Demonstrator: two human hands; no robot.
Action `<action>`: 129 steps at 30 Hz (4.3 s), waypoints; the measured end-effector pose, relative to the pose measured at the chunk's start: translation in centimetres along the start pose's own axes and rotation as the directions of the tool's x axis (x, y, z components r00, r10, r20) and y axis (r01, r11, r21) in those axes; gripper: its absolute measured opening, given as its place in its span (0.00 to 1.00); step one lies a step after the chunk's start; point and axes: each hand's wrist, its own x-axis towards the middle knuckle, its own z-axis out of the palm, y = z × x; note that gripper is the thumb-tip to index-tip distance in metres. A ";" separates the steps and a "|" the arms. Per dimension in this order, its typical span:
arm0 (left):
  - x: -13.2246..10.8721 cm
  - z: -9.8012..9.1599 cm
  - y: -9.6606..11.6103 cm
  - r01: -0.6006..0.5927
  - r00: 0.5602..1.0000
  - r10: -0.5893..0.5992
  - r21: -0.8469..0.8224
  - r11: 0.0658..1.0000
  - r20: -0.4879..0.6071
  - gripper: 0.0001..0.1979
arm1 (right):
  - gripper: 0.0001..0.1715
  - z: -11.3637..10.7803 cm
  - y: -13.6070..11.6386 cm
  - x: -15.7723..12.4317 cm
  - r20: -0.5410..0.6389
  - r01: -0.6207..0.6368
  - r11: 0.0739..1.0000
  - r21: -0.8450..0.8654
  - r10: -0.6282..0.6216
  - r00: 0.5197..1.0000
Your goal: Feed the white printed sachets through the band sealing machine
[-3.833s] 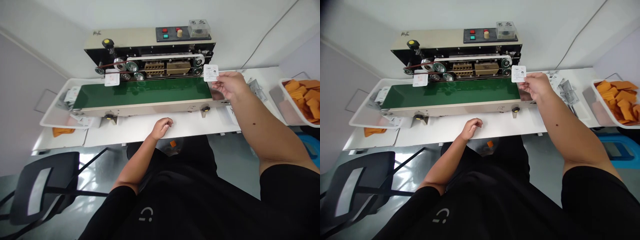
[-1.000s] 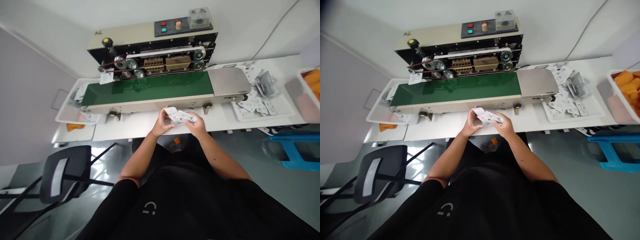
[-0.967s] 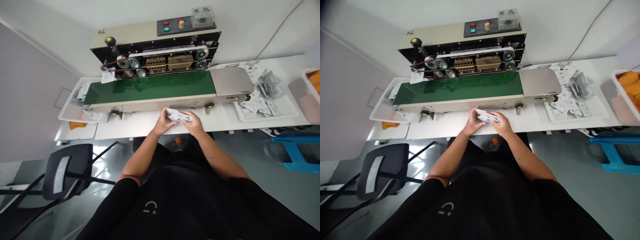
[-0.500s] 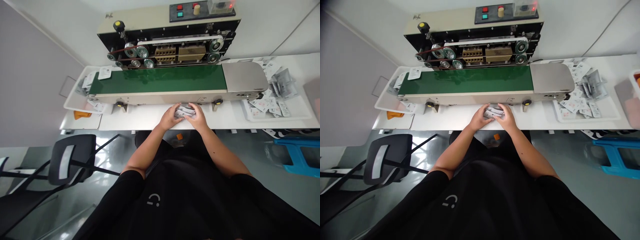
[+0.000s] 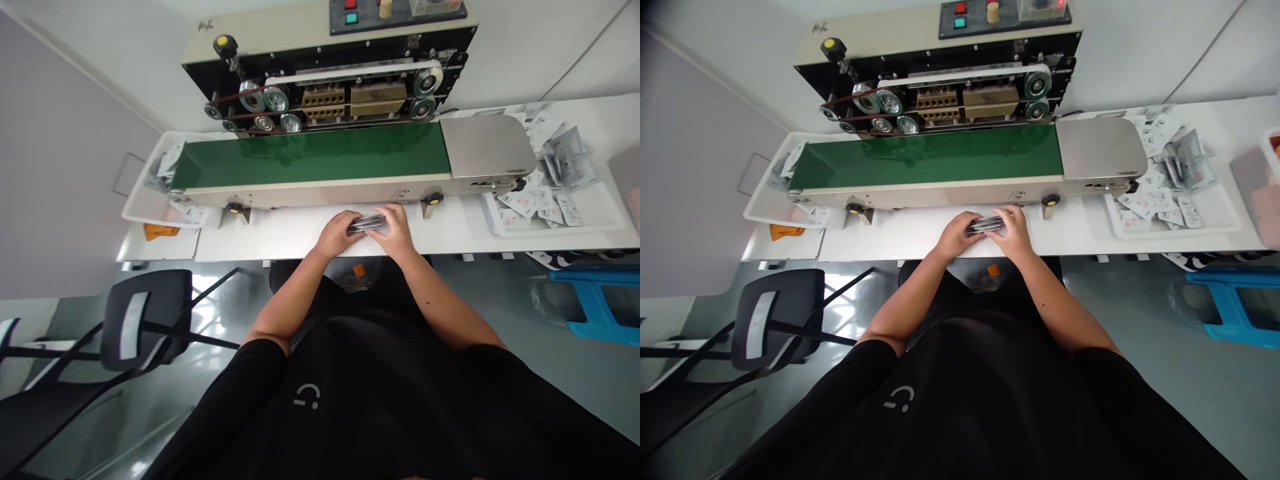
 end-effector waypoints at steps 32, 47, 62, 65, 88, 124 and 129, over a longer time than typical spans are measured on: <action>0.0 -0.3 -0.4 0.098 0.994 -0.103 -0.092 0.991 -0.044 0.27 | 0.19 0.9 -1.4 -0.5 -0.049 -0.209 0.890 0.405 0.249 0.967; 0.1 -0.7 0.0 0.123 0.992 -0.126 -0.111 0.986 -0.020 0.19 | 0.22 -0.9 -1.3 1.7 -0.107 -0.284 0.747 0.602 0.427 0.898; -0.1 -1.0 0.8 0.227 0.973 -0.229 -0.114 0.967 0.000 0.24 | 0.21 -2.6 -4.6 1.1 -0.175 -0.182 0.821 0.541 0.321 0.931; -0.1 -1.1 0.8 0.251 0.968 -0.253 -0.112 0.962 -0.002 0.23 | 0.20 -4.9 -6.5 2.0 -0.191 -0.167 0.790 0.590 0.338 0.922; -0.1 -1.0 0.2 0.221 0.974 -0.225 -0.139 0.965 -0.007 0.22 | 0.08 -13.8 -5.5 18.1 0.017 -0.444 0.323 0.836 0.793 0.609; 0.1 -0.7 0.4 0.234 0.970 -0.241 -0.161 0.959 -0.023 0.27 | 0.19 -4.0 -6.2 0.1 0.018 -0.412 0.885 0.217 0.418 0.908; 0.2 -0.4 0.1 0.204 0.973 -0.218 -0.164 0.965 -0.072 0.30 | 0.26 -0.5 -3.9 -1.6 0.040 -0.353 0.934 0.060 0.351 0.935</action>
